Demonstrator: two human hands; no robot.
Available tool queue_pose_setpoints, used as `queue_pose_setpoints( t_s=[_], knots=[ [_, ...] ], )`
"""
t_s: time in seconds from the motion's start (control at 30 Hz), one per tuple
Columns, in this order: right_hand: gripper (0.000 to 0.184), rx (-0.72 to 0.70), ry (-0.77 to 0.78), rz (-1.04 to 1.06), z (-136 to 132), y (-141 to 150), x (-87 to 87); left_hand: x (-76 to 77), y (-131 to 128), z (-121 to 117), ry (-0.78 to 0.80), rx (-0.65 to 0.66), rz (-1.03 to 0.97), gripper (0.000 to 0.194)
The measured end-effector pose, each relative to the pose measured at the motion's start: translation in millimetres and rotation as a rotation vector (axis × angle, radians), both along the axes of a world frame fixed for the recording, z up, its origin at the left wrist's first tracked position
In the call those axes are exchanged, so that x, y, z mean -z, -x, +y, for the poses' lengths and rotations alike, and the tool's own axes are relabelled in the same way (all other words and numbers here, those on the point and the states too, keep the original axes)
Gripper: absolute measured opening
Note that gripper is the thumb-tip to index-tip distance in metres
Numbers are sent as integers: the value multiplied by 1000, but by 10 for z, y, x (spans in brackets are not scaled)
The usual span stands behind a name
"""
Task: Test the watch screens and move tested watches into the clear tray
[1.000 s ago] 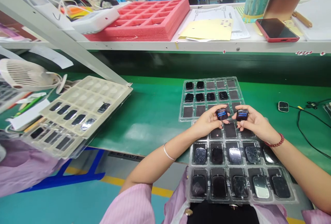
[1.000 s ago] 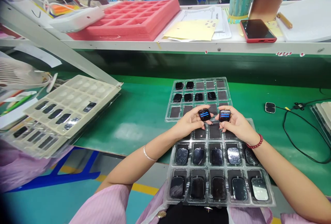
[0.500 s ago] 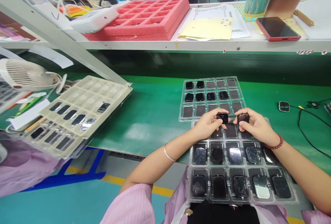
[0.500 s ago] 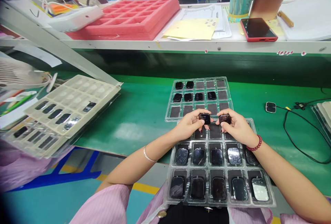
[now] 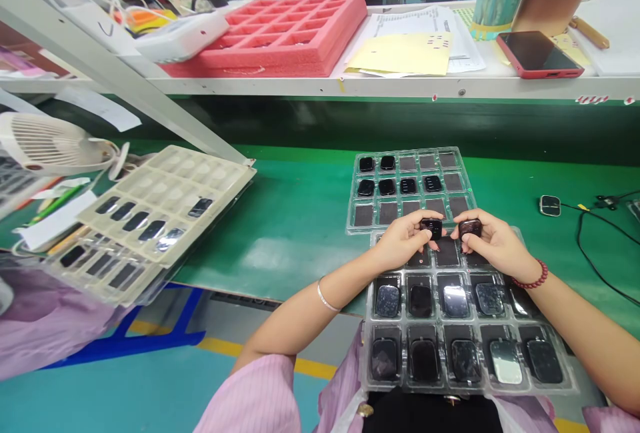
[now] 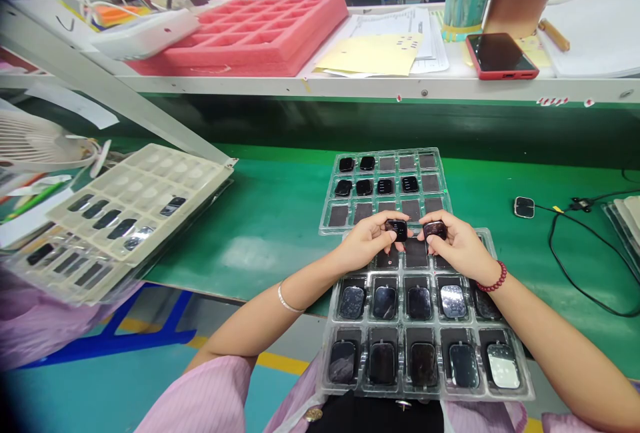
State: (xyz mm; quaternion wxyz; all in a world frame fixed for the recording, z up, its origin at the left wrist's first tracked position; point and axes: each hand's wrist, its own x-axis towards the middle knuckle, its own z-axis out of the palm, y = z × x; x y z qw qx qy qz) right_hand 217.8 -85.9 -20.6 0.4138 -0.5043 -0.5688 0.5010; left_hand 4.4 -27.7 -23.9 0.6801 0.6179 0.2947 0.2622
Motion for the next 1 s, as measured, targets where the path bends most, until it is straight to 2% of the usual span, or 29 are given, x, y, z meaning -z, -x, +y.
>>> queue_pose_setpoints(
  t_s=[0.23, 0.43, 0.67, 0.83, 1.0],
  knots=[
    [32, 2, -11, -4, -2, 17, -6, 33, 4, -11, 3, -1, -61, 43],
    [20, -9, 35, 30, 2, -36, 19, 5, 18, -7, 27, -16, -17, 32],
    [23, -53, -10, 10, -10, -8, -37, -29, 12, -8, 11, -53, -18, 33],
    [17, -65, 18, -18, -11, -17, -17, 4, 22, -1, -7, -46, -2, 25],
    [23, -33, -36, -48, -8, -13, -4, 27, 32, -4, -14, -24, -51, 47]
  ],
)
